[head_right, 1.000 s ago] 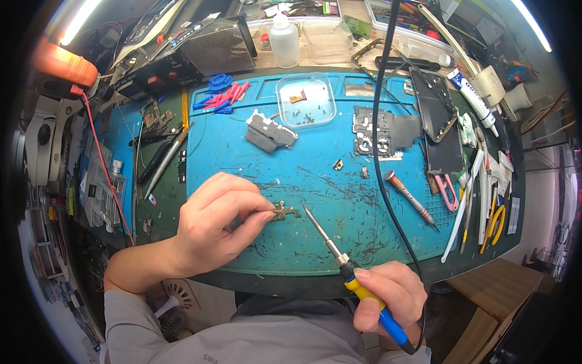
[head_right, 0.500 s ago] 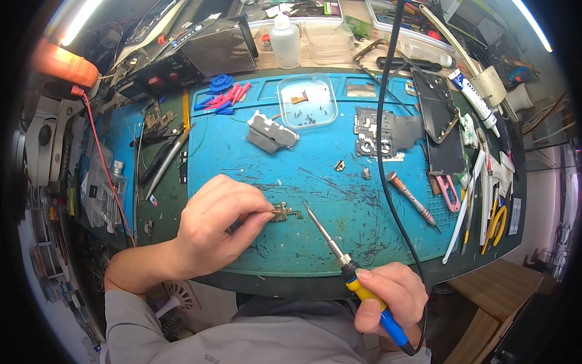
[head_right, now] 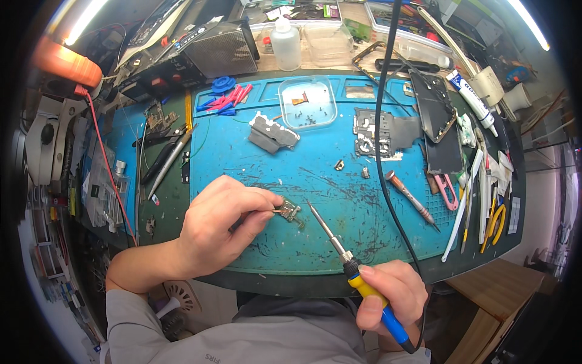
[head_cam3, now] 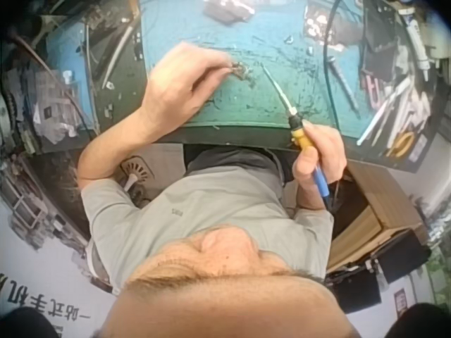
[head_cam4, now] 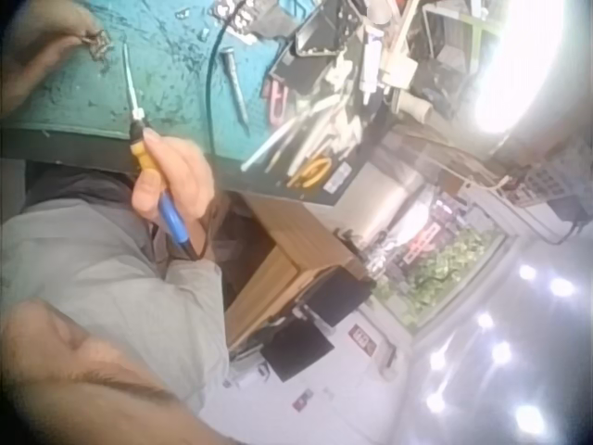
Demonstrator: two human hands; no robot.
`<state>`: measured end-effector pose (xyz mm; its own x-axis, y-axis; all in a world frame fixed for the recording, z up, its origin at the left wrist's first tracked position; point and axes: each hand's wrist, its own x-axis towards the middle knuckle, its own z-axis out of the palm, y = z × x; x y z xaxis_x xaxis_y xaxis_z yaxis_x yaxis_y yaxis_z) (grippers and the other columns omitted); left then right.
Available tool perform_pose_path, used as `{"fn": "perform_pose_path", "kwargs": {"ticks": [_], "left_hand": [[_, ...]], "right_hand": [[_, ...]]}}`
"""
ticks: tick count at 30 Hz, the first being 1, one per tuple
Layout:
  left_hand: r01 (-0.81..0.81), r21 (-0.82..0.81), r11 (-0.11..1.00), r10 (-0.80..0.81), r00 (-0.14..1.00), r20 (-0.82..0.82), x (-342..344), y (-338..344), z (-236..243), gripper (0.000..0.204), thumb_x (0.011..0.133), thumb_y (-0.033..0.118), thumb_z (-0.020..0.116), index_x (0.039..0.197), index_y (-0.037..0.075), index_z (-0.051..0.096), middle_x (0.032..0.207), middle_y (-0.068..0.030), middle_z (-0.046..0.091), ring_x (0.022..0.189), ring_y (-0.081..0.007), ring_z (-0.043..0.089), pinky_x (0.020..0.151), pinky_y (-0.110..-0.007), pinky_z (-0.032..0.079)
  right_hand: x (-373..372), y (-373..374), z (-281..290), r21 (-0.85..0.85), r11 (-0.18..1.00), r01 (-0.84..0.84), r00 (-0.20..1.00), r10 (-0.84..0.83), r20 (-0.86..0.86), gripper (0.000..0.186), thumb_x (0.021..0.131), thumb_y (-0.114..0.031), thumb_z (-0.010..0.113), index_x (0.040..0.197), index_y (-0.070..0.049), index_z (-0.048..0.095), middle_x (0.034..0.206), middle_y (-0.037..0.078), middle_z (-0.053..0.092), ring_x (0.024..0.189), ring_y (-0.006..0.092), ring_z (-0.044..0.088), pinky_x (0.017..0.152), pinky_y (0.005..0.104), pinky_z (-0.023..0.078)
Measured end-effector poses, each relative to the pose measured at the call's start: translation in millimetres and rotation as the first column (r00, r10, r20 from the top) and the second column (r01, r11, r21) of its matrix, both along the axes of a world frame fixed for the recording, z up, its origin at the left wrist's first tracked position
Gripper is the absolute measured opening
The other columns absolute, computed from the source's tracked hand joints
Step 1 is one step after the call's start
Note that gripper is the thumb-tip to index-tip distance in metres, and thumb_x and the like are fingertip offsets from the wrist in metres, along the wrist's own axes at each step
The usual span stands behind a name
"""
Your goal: The person solders a small electronic component on a workbench. They use a soldering iron and a syringe to apply flux, then continue soldering the component.
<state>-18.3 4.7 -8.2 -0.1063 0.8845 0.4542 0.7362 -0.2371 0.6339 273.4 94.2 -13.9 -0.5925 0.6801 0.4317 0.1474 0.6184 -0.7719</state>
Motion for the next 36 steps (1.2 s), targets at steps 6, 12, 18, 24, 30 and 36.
{"fn": "perform_pose_path", "kwargs": {"ticks": [6, 12, 18, 24, 30, 36], "left_hand": [[-0.035, -0.053, 0.998, 0.037, 0.999, 0.021, 0, -1, 0, 0.02, 0.089, -0.003, 0.082, 0.106, 0.003, 0.073, 0.11, -0.007, 0.082, 0.079, -0.0222, 0.066, 0.073, -0.034, 0.054], [-0.003, -0.016, 1.0, 0.004, 1.0, 0.013, 2, 0, 1, 0.022, 0.087, -0.002, 0.084, 0.105, 0.004, 0.073, 0.105, -0.0061, 0.081, 0.08, -0.0231, 0.066, 0.074, -0.035, 0.054], [0.002, 0.013, 1.0, -0.001, 0.998, -0.069, -7, -7, 2, 0.024, 0.082, -0.002, 0.088, 0.101, 0.005, 0.075, 0.096, -0.0062, 0.075, 0.08, -0.0235, 0.067, 0.07, -0.036, 0.052], [0.043, -0.015, 0.999, -0.044, 0.998, -0.037, -14, -13, 1, 0.024, 0.081, -0.001, 0.089, 0.1, 0.006, 0.076, 0.094, -0.0059, 0.073, 0.079, -0.0238, 0.067, 0.068, -0.035, 0.052], [0.071, -0.014, 0.997, -0.072, 0.997, -0.034, -15, -14, -1, 0.025, 0.081, 0.0, 0.09, 0.101, 0.006, 0.077, 0.095, -0.0059, 0.073, 0.08, -0.0244, 0.068, 0.069, -0.035, 0.052], [0.08, -0.036, 0.996, -0.081, 0.996, -0.022, -15, -13, 0, 0.025, 0.081, 0.001, 0.09, 0.102, 0.006, 0.077, 0.096, -0.0059, 0.073, 0.08, -0.0243, 0.068, 0.07, -0.036, 0.053]], "right_hand": [[0, 0, -3, 0.047, 0.998, 0.028, 0.999, -0.027, -0.022, 0.033, 0.1, -0.029, 0.071, 0.114, 0.001, 0.075, 0.086, 0.014, 0.072, 0.066, 0.0236, 0.068, 0.057, 0.0336, 0.055], [-2, 0, -4, 0.062, 0.998, 0.033, 0.999, -0.031, -0.029, 0.032, 0.1, -0.029, 0.07, 0.112, 0.001, 0.075, 0.085, 0.014, 0.073, 0.066, 0.0233, 0.068, 0.056, 0.0333, 0.054], [-3, -1, -4, 0.081, 0.996, 0.039, 0.998, -0.035, -0.051, 0.031, 0.099, -0.029, 0.07, 0.108, 0.0, 0.077, 0.082, 0.012, 0.07, 0.063, 0.023, 0.066, 0.055, 0.0332, 0.054], [-6, -1, -5, 0.076, 0.997, -0.002, 0.995, 0.009, -0.1, 0.03, 0.1, -0.032, 0.071, 0.107, -0.003, 0.077, 0.08, 0.009, 0.066, 0.06, 0.0226, 0.065, 0.055, 0.0345, 0.053], [-5, -14, 5, 0.0, 1.0, 0.024, 0.997, -0.024, -0.068, 0.03, 0.102, -0.033, 0.072, 0.108, -0.004, 0.076, 0.08, 0.007, 0.067, 0.06, 0.0223, 0.065, 0.056, 0.0357, 0.054], [-13, -12, 2, 0.037, 0.999, 0.004, 0.997, -0.002, -0.074, 0.031, 0.102, -0.033, 0.072, 0.107, -0.003, 0.077, 0.076, 0.007, 0.067, 0.059, 0.0222, 0.065, 0.055, 0.0349, 0.055]]}}
